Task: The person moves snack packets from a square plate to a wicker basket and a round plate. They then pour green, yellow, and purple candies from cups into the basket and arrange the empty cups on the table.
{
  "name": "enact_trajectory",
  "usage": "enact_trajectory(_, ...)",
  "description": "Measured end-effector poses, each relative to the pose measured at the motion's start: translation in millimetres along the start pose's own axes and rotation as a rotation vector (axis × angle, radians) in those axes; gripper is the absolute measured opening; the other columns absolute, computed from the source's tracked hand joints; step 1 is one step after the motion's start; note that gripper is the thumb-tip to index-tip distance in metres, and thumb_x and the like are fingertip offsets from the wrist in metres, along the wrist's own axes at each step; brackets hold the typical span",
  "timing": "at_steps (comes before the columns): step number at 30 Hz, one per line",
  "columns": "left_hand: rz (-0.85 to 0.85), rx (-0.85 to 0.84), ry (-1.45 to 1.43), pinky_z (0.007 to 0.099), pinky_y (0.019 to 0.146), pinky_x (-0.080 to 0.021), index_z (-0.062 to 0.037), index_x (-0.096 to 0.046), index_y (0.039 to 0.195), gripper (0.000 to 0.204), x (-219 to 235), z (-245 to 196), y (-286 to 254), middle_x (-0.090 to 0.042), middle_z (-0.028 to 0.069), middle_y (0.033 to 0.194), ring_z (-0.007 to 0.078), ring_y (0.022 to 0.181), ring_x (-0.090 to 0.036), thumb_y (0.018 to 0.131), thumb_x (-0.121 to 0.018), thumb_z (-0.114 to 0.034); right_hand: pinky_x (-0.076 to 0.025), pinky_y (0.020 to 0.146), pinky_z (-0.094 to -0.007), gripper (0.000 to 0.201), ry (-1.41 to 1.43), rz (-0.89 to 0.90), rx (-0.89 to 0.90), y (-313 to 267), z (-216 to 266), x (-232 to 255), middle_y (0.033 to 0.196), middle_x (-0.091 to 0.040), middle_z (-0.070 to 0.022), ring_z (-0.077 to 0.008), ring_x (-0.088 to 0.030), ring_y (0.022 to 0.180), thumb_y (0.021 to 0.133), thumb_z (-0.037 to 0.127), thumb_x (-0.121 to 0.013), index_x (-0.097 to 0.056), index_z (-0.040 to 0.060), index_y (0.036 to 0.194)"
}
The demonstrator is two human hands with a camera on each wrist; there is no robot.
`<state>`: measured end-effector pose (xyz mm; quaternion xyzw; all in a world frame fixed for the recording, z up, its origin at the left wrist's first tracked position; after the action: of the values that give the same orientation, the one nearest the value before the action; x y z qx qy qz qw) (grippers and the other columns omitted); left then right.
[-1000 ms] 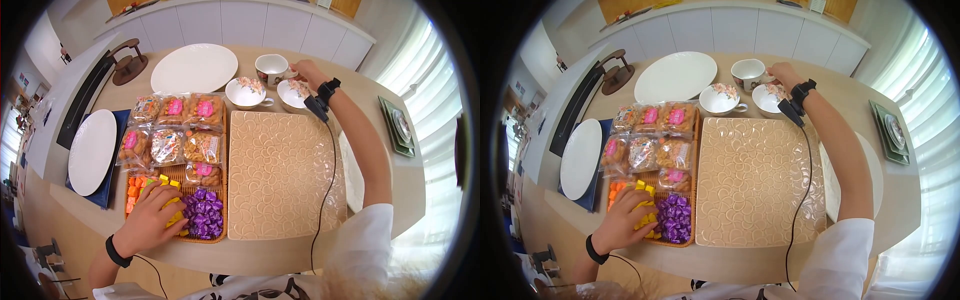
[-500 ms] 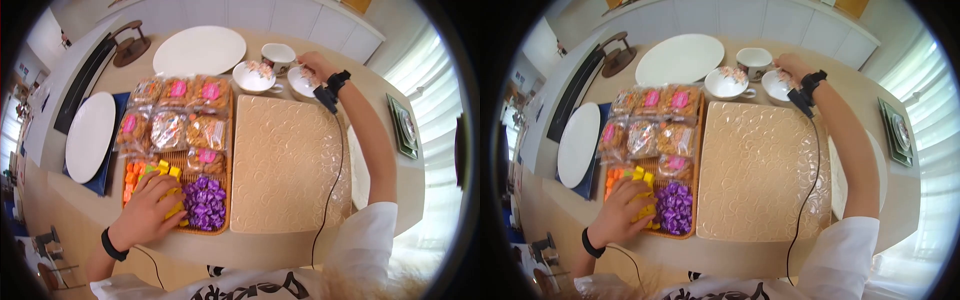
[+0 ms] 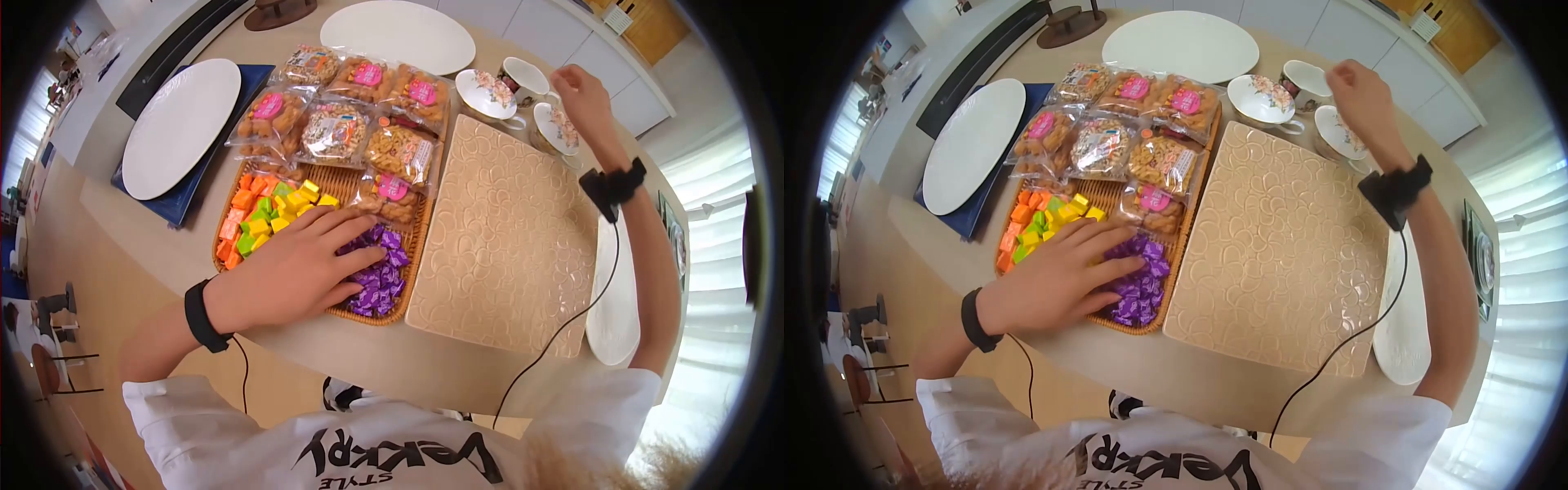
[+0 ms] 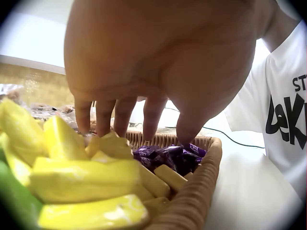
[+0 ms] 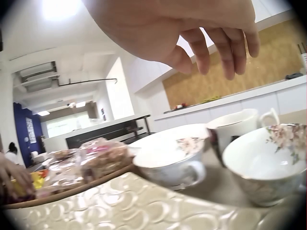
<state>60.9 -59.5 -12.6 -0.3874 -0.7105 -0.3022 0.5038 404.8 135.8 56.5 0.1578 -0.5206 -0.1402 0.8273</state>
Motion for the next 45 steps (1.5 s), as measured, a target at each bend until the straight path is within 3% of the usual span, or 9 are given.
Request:
enact_trajectory(6,0.061,0.008,-0.027,0.0495,0.116,-0.035,-0.0073,-0.053,0.139,0.055,-16,-4,-4,-0.045,0.0207,0.150,0.0389,0.138,-0.043,0.091,-0.070,-0.027,-0.049,0.092,-0.0427,0.020,0.190,0.346,0.564,-159,165,-26,0.109,-0.068,-0.0153,-0.0322,-0.063,0.105,0.096,0.015,-0.059,-0.066,0.0034,0.111)
enact_trajectory(11,0.101,-0.006,-0.052,0.0495,0.115,-0.036,-0.0060,-0.054,0.138,0.054,-7,-9,-10,-0.048,0.0216,0.146,0.0394,0.136,-0.045,0.090,-0.070,-0.026,-0.046,0.091,-0.0451,0.020,0.288,0.528,0.807,-225,215,-60,0.096,-0.063,-0.0170,-0.0349,-0.060,0.097,0.089,0.012,-0.061,-0.063,-0.0021,0.104)
enact_trajectory(16,-0.077,0.067,0.070,0.0479,0.114,-0.036,-0.0029,-0.058,0.129,0.047,21,-1,-24,-0.057,0.0176,0.132,0.0346,0.129,-0.051,0.089,-0.071,-0.023,-0.045,0.090,-0.0458,0.021,0.240,0.515,0.820,-231,217,-84,0.097,-0.062,-0.0182,-0.0349,-0.059,0.097,0.089,0.013,-0.062,-0.062,-0.0032,0.102)
enact_trajectory(24,-0.013,0.115,0.081,0.0489,0.116,-0.034,-0.0021,-0.058,0.127,0.045,18,0,-36,-0.058,0.0158,0.131,0.0330,0.129,-0.051,0.088,-0.071,-0.020,-0.047,0.086,-0.0471,0.026,0.338,0.721,0.616,-237,221,-95,0.100,-0.061,-0.0215,-0.0388,-0.059,0.094,0.087,0.012,-0.062,-0.061,-0.0064,0.106)
enact_trajectory(26,0.000,0.123,0.089,0.0489,0.116,-0.034,-0.0021,-0.058,0.128,0.046,16,0,-34,-0.058,0.0157,0.130,0.0328,0.130,-0.051,0.088,-0.071,-0.019,-0.048,0.087,-0.0472,0.027,0.450,0.613,0.643,-238,225,-80,0.100,-0.061,-0.0214,-0.0402,-0.060,0.094,0.087,0.009,-0.060,-0.061,-0.0066,0.108)
enact_trajectory(33,-0.024,0.071,0.084,0.0505,0.117,-0.033,0.0000,-0.055,0.134,0.050,-1,2,-18,-0.057,0.0190,0.134,0.0348,0.133,-0.049,0.087,-0.067,-0.015,-0.049,0.092,-0.0467,0.028,0.547,0.715,0.525,-225,221,-82,0.103,-0.063,-0.0194,-0.0389,-0.060,0.101,0.085,0.006,-0.059,-0.062,-0.0042,0.111)
enact_trajectory(36,0.046,0.077,0.084,0.0510,0.118,-0.030,0.0005,-0.052,0.135,0.053,-5,3,-14,-0.055,0.0205,0.137,0.0376,0.134,-0.047,0.087,-0.068,-0.016,-0.049,0.093,-0.0466,0.029,0.521,0.548,0.655,-218,218,-87,0.104,-0.064,-0.0202,-0.0392,-0.060,0.103,0.083,0.005,-0.058,-0.062,-0.0046,0.111)
enact_trajectory(41,0.143,0.091,-0.048,0.0504,0.119,-0.029,-0.0009,-0.053,0.134,0.052,-2,0,-16,-0.055,0.0216,0.137,0.0393,0.134,-0.047,0.087,-0.069,-0.015,-0.046,0.100,-0.0456,0.037,0.398,0.828,0.639,-224,219,-113,0.114,-0.062,-0.0196,-0.0390,-0.057,0.112,0.083,0.003,-0.061,-0.059,-0.0028,0.120)
enact_trajectory(45,0.105,0.075,-0.202,0.0479,0.110,-0.038,-0.0030,-0.057,0.129,0.047,13,-1,-23,-0.060,0.0183,0.127,0.0369,0.124,-0.053,0.085,-0.070,-0.010,-0.046,0.100,-0.0465,0.037,0.520,0.924,0.563,-224,222,-116,0.112,-0.062,-0.0196,-0.0391,-0.057,0.112,0.082,0.003,-0.061,-0.060,-0.0014,0.119)
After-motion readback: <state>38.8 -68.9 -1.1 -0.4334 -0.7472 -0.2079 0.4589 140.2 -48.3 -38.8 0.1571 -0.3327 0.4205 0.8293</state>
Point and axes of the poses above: each hand's wrist, its own y-axis towards the middle knuckle, its own x-axis out of the back of the hand, z = x × y, the point moved 9 cm from there along y, towards the middle knuckle
